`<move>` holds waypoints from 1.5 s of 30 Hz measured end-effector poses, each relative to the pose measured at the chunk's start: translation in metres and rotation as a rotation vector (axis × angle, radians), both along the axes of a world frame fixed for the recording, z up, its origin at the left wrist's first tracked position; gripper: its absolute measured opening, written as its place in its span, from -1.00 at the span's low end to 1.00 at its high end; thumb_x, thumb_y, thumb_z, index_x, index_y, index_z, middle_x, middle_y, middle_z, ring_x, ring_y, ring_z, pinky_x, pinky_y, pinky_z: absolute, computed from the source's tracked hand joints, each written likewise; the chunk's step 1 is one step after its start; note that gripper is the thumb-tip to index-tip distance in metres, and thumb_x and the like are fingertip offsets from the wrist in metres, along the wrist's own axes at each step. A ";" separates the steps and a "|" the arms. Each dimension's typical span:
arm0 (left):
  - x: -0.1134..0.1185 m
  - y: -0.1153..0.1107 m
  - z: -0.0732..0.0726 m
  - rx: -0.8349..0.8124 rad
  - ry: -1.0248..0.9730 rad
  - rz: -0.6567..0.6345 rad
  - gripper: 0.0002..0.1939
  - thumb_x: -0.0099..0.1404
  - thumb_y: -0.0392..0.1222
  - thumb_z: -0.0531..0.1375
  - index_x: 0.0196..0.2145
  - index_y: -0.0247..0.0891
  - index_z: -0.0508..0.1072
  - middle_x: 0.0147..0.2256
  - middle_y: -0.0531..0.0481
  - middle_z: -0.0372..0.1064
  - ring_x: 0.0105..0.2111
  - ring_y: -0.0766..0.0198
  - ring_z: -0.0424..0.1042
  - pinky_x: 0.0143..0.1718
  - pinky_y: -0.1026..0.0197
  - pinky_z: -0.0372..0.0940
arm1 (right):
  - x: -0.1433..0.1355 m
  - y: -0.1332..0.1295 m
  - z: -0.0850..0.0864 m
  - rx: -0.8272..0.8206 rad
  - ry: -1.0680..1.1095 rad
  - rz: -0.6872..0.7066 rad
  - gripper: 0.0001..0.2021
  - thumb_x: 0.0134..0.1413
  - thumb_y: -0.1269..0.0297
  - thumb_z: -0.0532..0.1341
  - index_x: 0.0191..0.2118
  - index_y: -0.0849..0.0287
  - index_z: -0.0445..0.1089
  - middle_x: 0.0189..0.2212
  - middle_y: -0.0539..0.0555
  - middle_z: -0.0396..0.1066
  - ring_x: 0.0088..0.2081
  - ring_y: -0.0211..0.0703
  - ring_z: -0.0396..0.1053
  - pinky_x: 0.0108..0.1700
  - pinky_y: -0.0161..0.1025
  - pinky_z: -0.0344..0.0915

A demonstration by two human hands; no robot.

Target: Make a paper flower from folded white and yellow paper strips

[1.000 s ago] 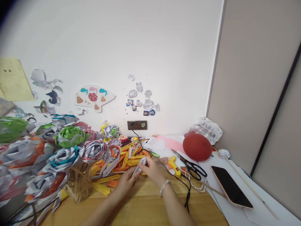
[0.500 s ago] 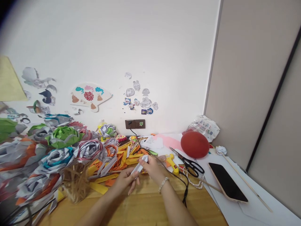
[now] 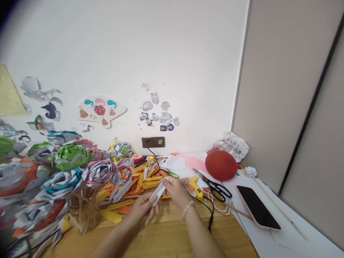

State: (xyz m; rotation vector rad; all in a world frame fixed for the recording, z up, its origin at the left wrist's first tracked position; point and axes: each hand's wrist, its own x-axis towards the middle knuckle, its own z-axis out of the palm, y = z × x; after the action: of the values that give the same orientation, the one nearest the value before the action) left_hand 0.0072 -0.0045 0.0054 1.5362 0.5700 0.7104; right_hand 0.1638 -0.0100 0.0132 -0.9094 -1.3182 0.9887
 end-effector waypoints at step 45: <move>0.023 -0.047 0.014 1.035 1.131 0.282 -0.73 0.14 -0.46 0.01 -0.21 -0.35 0.34 -0.36 -0.21 0.42 -0.35 0.07 0.43 -0.38 0.19 0.27 | -0.034 -0.003 0.024 -0.078 0.880 -0.221 -0.42 -0.02 -0.13 0.06 -0.80 0.13 -0.14 -0.92 -0.18 -0.20 -0.84 -0.43 -0.23 -0.77 -0.41 -0.23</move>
State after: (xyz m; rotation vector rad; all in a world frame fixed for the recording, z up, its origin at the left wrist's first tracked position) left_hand 0.0306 -0.0514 0.0193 2.8746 1.4027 0.2385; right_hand 0.1298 -0.0131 0.0375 -0.5425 -0.4296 1.0848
